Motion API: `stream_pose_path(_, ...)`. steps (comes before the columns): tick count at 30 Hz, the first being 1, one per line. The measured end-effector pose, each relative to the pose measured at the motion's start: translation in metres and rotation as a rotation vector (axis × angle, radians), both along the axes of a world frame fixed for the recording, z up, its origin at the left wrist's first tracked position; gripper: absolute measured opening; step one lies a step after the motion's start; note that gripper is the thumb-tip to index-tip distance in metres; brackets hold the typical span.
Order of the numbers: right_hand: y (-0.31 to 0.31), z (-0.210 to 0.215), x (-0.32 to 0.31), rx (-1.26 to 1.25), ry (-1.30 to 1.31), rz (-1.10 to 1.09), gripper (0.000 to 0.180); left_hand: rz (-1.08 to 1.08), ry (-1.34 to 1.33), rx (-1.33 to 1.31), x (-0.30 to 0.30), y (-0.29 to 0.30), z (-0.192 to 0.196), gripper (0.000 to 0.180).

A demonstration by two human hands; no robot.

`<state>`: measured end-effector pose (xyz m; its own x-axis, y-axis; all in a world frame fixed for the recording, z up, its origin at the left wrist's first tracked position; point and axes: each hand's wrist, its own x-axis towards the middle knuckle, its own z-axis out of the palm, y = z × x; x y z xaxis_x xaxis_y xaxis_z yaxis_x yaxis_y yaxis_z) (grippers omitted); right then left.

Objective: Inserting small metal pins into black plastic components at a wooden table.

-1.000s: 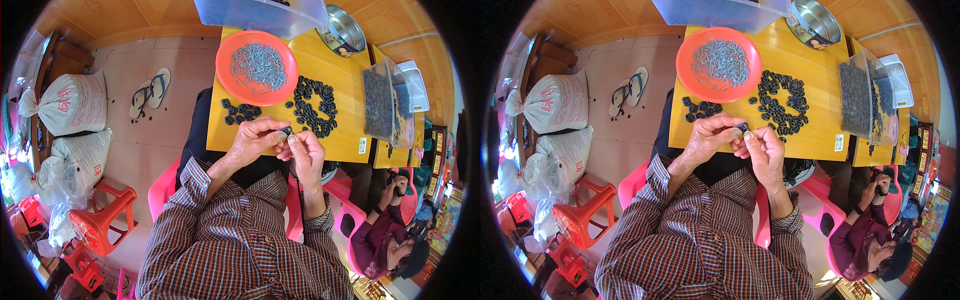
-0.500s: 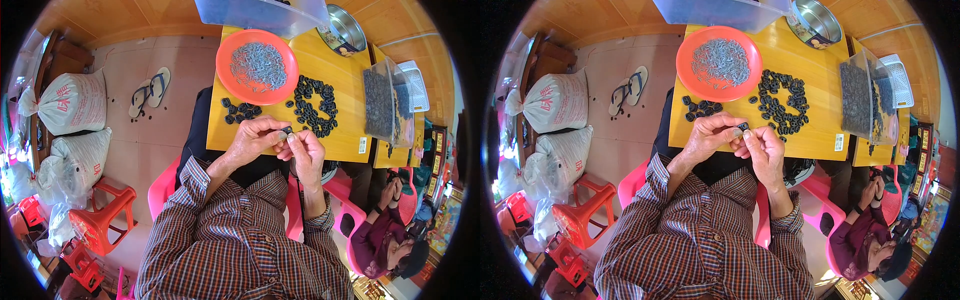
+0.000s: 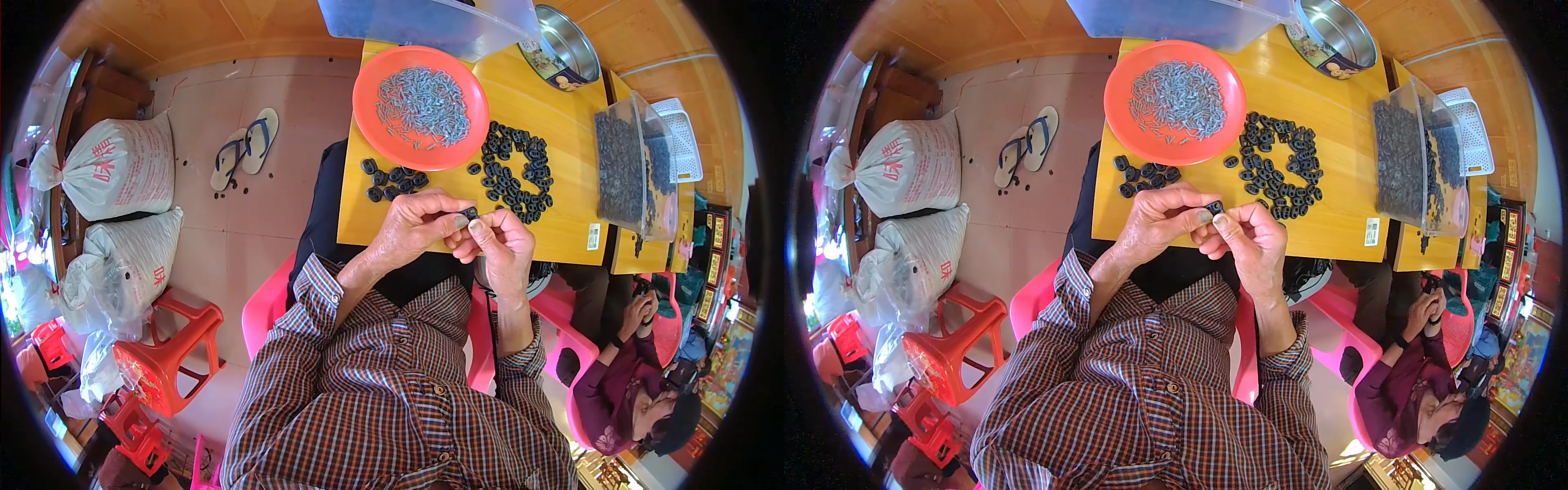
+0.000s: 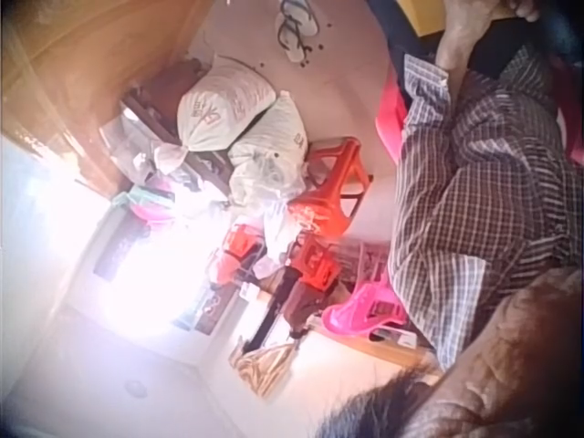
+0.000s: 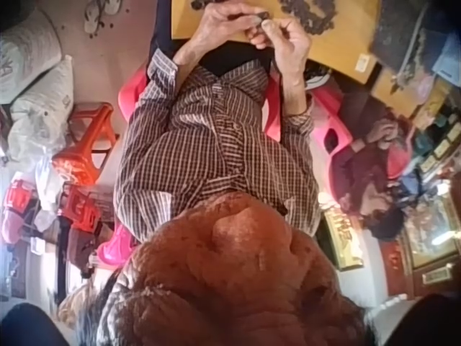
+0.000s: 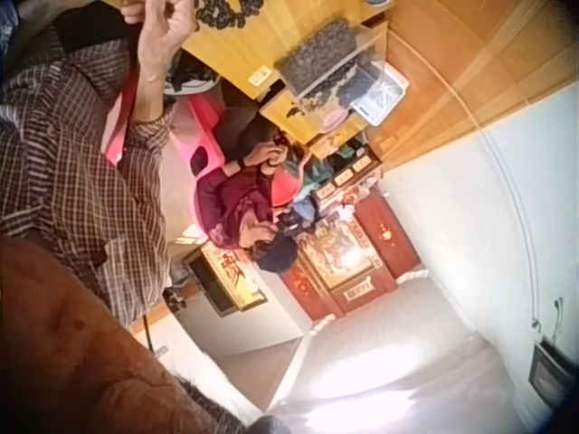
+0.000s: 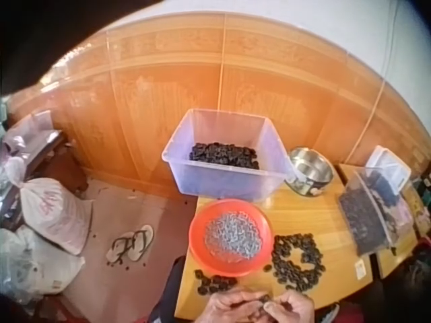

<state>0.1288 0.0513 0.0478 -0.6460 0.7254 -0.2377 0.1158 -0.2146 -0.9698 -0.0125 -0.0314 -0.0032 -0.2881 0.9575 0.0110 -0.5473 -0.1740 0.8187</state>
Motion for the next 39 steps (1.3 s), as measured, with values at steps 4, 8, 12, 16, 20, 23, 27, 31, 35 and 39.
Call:
stream_pose_path(4,0.001,-0.002,0.001,0.004,-0.017,-0.001,0.014,-0.009,0.001,-0.002,0.0,0.0,0.0,0.024)
stream_pose_path(8,0.001,-0.003,-0.001,-0.008,-0.042,-0.012,0.018,0.004,0.098,0.025,0.0,0.0,0.0,0.024)
stream_pose_path(12,0.003,-0.004,0.001,-0.026,-0.043,-0.012,0.015,-0.02,0.067,-0.015,-0.001,0.0,0.002,0.023)
stream_pose_path(16,0.003,-0.004,0.004,-0.074,-0.015,-0.021,0.013,-0.008,0.045,-0.002,0.003,-0.002,0.001,0.024)
stream_pose_path(20,0.003,-0.004,0.011,-0.083,0.006,-0.01,0.015,-0.032,0.017,-0.039,0.006,-0.002,0.001,0.024)
stream_pose_path(23,0.003,-0.001,0.013,-0.04,0.012,0.005,0.018,-0.057,-0.002,-0.047,0.006,-0.002,0.001,0.025)
stream_pose_path(27,0.004,0.0,0.013,-0.027,0.003,0.029,0.018,-0.06,-0.036,-0.066,0.008,-0.001,0.002,0.025)
stream_pose_path(31,0.003,0.004,0.014,0.001,-0.017,0.07,0.017,-0.056,-0.034,-0.057,0.011,-0.001,0.005,0.023)
stream_pose_path(35,0.001,0.0,0.019,0.034,-0.054,0.082,0.014,-0.057,-0.012,-0.059,0.017,-0.001,0.002,0.018)
stream_pose_path(39,-0.001,-0.001,0.021,0.034,-0.07,0.079,0.012,-0.056,0.068,-0.088,0.018,-0.003,0.006,0.017)
